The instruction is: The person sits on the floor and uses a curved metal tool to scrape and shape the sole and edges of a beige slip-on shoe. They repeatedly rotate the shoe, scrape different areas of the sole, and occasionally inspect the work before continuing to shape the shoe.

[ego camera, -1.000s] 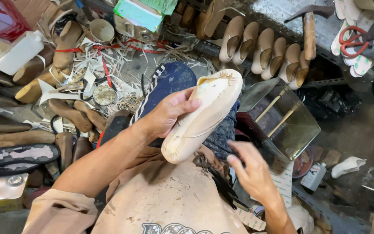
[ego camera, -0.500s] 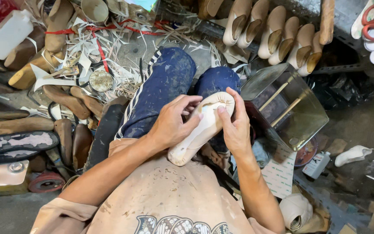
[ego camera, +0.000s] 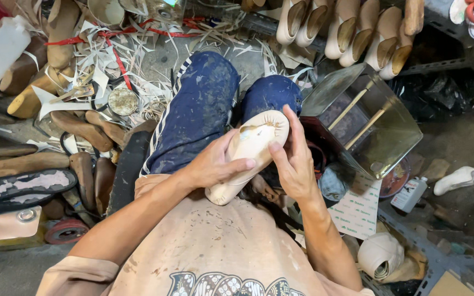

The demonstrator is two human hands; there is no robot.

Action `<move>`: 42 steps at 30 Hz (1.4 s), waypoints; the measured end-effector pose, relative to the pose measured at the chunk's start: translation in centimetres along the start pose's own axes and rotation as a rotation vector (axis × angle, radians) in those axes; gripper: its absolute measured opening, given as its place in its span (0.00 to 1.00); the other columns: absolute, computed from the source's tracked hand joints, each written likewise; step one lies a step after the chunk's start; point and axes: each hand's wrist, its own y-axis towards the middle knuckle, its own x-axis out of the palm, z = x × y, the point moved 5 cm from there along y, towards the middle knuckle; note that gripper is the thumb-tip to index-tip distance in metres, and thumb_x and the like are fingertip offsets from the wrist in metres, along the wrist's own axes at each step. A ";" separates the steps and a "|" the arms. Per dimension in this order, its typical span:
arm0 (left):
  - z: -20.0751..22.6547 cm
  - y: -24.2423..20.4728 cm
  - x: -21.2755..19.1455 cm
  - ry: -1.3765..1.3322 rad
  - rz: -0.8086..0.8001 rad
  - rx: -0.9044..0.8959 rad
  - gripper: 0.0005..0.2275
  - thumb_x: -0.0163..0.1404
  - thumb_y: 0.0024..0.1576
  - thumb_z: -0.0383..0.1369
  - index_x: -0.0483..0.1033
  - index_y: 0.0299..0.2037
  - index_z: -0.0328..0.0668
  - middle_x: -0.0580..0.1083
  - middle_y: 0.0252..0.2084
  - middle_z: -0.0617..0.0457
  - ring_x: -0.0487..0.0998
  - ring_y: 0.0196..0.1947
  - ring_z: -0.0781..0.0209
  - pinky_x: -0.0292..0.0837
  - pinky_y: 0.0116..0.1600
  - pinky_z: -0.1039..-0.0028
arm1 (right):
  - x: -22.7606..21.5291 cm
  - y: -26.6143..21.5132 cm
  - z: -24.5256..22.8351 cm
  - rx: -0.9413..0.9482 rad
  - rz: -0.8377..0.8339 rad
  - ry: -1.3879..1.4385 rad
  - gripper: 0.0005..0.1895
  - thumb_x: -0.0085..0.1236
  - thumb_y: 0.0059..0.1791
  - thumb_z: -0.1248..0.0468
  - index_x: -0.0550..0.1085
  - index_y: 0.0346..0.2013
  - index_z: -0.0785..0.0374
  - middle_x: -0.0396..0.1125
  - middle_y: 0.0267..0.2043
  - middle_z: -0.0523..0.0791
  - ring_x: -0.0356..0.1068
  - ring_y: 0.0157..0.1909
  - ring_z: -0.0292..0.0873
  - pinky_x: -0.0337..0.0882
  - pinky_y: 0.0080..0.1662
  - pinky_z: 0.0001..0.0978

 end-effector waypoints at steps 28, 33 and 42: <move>6.5 5.4 -2.6 0.892 -0.022 0.654 0.23 0.58 0.49 0.35 0.68 0.55 0.43 0.73 0.44 0.44 0.73 0.44 0.39 0.66 0.46 0.51 | -1.3 -11.2 5.5 0.227 -0.268 -0.564 0.18 0.44 0.56 0.52 0.70 0.53 0.60 0.74 0.49 0.48 0.72 0.54 0.55 0.67 0.52 0.45; 8.0 5.6 -1.9 1.027 0.056 0.784 0.35 0.64 0.49 0.43 0.65 0.65 0.35 0.72 0.60 0.40 0.73 0.56 0.43 0.65 0.61 0.52 | -1.1 -10.1 2.3 0.167 -0.570 -0.765 0.29 0.46 0.54 0.41 0.69 0.59 0.58 0.67 0.45 0.48 0.68 0.51 0.55 0.66 0.50 0.47; 8.7 3.1 -1.6 0.671 0.127 0.162 0.45 0.59 0.50 0.45 0.47 0.75 0.35 0.56 0.71 0.29 0.69 0.60 0.22 0.71 0.57 0.39 | -11.9 9.2 -0.2 -0.146 0.129 -0.432 0.14 0.57 0.55 0.57 0.78 0.55 0.52 0.75 0.44 0.43 0.76 0.48 0.44 0.76 0.46 0.36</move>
